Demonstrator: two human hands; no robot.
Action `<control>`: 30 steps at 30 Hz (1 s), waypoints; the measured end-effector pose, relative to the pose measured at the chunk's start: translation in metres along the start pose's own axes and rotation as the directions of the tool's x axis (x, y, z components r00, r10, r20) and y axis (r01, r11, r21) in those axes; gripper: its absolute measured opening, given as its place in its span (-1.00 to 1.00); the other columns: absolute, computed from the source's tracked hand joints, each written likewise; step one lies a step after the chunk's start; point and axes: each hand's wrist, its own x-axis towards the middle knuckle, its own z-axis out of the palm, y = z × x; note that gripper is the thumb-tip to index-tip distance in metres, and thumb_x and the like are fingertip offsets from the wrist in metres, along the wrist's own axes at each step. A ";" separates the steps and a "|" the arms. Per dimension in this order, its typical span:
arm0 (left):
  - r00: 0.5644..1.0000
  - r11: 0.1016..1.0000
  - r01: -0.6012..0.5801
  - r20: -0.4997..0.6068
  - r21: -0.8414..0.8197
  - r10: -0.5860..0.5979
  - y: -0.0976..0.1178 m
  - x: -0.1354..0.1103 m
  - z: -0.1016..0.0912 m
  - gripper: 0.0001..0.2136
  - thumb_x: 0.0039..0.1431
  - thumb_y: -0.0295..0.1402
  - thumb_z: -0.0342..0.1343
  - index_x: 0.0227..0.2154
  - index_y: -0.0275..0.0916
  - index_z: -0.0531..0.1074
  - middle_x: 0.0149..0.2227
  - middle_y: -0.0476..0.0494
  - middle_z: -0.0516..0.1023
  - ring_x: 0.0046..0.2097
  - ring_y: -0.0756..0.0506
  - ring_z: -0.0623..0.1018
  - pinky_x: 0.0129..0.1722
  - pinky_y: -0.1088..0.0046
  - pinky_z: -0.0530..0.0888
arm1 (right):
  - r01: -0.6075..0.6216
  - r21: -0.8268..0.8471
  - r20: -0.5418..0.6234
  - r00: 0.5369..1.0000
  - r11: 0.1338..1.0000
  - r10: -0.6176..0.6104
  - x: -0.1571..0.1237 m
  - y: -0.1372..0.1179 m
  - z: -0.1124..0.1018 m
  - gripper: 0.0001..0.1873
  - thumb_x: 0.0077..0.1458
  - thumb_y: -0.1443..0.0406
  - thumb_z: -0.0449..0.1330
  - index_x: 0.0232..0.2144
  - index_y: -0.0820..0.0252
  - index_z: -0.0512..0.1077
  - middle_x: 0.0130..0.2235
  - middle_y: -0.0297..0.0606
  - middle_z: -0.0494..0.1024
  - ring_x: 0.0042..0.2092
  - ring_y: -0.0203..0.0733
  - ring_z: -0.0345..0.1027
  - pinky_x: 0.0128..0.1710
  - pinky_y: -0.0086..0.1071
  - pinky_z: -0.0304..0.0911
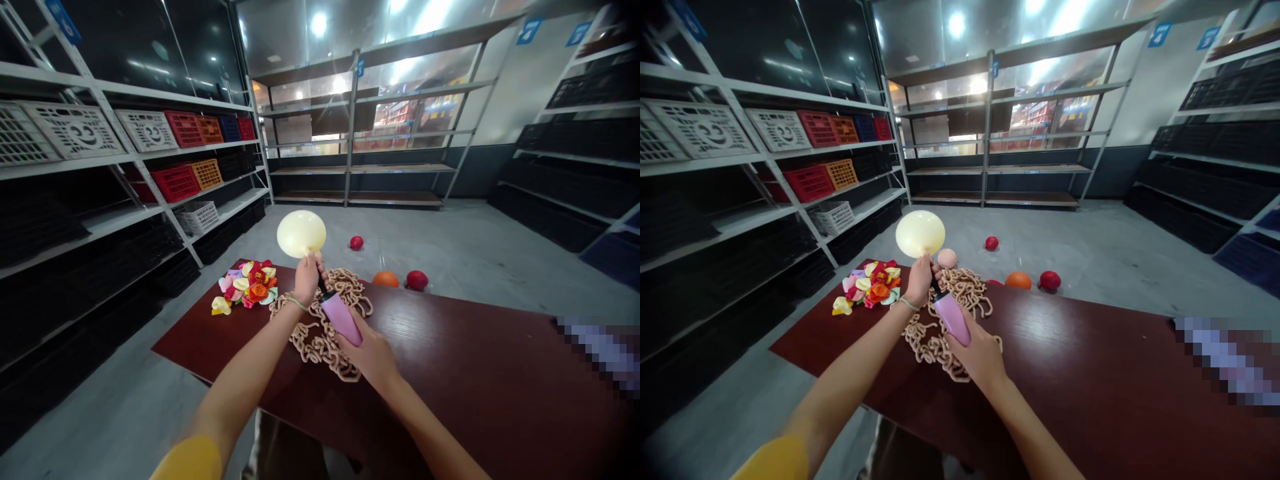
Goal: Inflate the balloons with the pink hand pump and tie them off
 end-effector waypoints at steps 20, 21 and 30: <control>0.999 0.995 -0.015 0.030 -0.103 0.018 -0.014 -0.014 0.013 -0.63 0.23 -0.02 0.04 -0.49 -0.19 0.17 -0.63 0.10 0.22 -0.66 0.08 0.25 -0.70 0.58 0.25 | -0.024 0.055 -0.018 1.000 0.998 0.025 0.001 0.010 0.000 -0.36 0.10 0.17 0.20 0.24 -0.06 0.26 -0.07 -0.29 0.63 -0.10 0.00 0.56 -0.18 -0.28 0.41; 1.000 0.996 -0.017 0.024 -0.085 0.019 -0.012 -0.011 0.009 -0.63 0.24 -0.02 0.04 -0.49 -0.19 0.17 -0.63 0.10 0.22 -0.66 0.08 0.25 -0.70 0.59 0.24 | -0.013 0.065 -0.006 1.000 0.998 0.013 0.001 0.008 0.000 -0.35 0.10 0.17 0.20 0.25 -0.08 0.24 -0.05 -0.30 0.63 -0.08 -0.01 0.55 -0.17 -0.28 0.40; 0.982 0.997 -0.067 -0.179 -0.033 0.060 0.051 0.050 -0.037 -0.74 0.27 -0.19 -0.02 -0.48 -0.18 0.17 -0.64 0.13 0.18 -0.68 0.08 0.24 -0.71 0.62 0.22 | 0.083 0.030 0.058 0.995 0.996 -0.085 -0.006 0.001 0.005 -0.34 0.14 0.18 0.18 0.28 -0.01 0.20 0.00 -0.24 0.60 -0.04 0.00 0.52 -0.06 -0.23 0.34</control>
